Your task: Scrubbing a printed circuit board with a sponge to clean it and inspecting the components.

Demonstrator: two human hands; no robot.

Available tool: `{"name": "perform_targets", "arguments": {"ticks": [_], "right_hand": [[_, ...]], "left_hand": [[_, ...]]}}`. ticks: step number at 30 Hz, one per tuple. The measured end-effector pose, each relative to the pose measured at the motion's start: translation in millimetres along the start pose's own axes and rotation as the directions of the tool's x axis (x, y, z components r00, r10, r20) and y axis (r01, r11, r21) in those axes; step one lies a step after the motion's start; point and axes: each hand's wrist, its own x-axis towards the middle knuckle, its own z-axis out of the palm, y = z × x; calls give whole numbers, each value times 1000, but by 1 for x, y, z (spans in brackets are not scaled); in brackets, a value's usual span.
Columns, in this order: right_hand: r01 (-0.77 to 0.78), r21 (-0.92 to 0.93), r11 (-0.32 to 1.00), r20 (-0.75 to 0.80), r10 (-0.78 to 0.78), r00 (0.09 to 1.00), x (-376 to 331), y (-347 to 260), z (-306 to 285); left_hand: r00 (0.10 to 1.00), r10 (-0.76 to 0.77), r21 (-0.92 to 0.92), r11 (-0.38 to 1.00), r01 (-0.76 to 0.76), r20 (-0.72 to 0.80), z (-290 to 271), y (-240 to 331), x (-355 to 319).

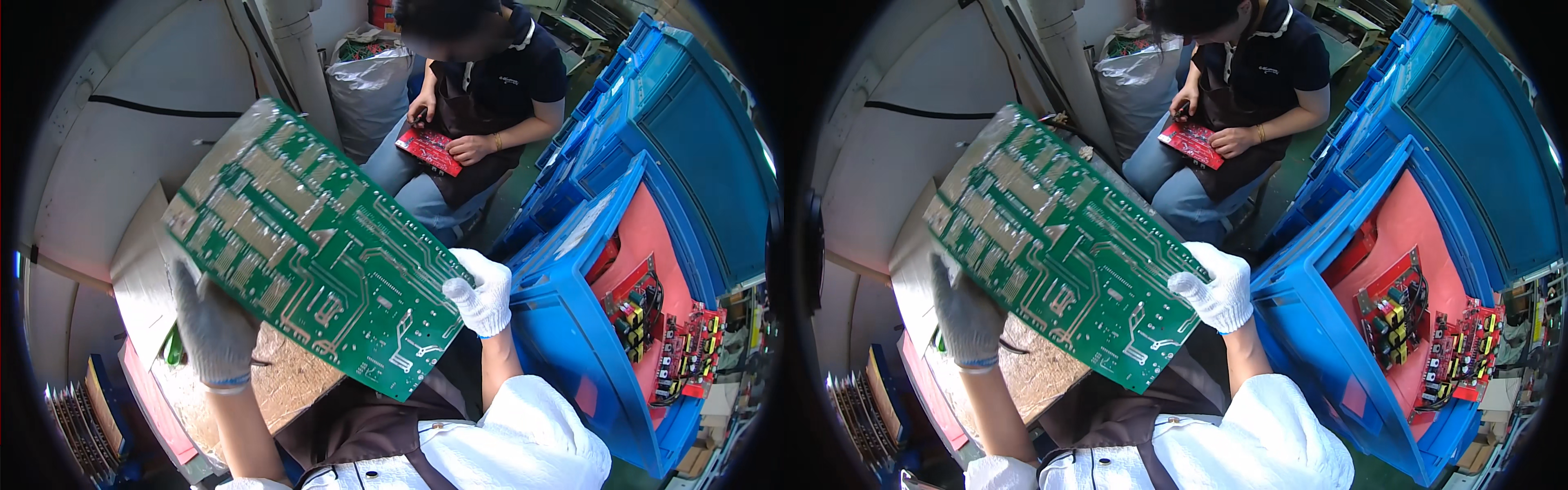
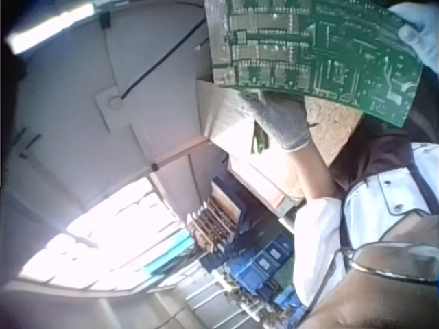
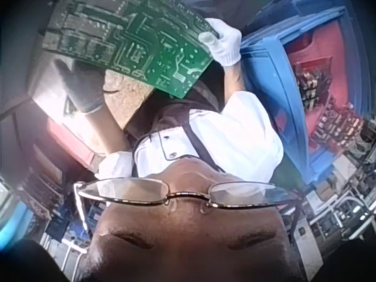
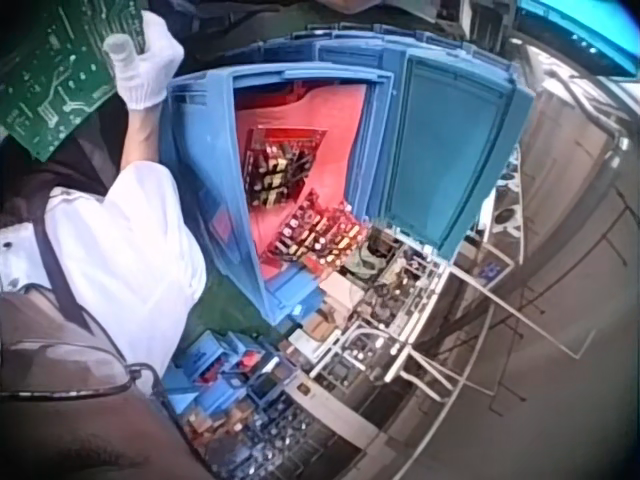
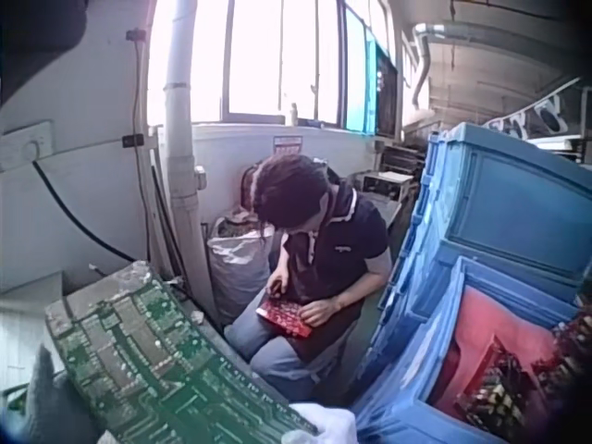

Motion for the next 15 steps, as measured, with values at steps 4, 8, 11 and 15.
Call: {"name": "perform_targets", "arguments": {"ticks": [4, 8, 11, 15], "right_hand": [[103, 166, 981, 174, -132, 976, -1, -30, 2], [356, 122, 926, 383, -375, 844, 1, -49, 16], [444, 123, 888, 512, -440, 738, -3, -71, 44], [451, 180, 874, 750, -418, 512, -15, -105, 122]], "left_hand": [[996, 23, -383, 922, -56, -90, -51, 17, -85], [978, 129, -170, 973, -157, -165, -101, 10, -181], [936, 154, -130, 970, -204, -317, -128, -8, -240], [716, 377, 50, 900, -433, -588, -155, -35, -307]]}}
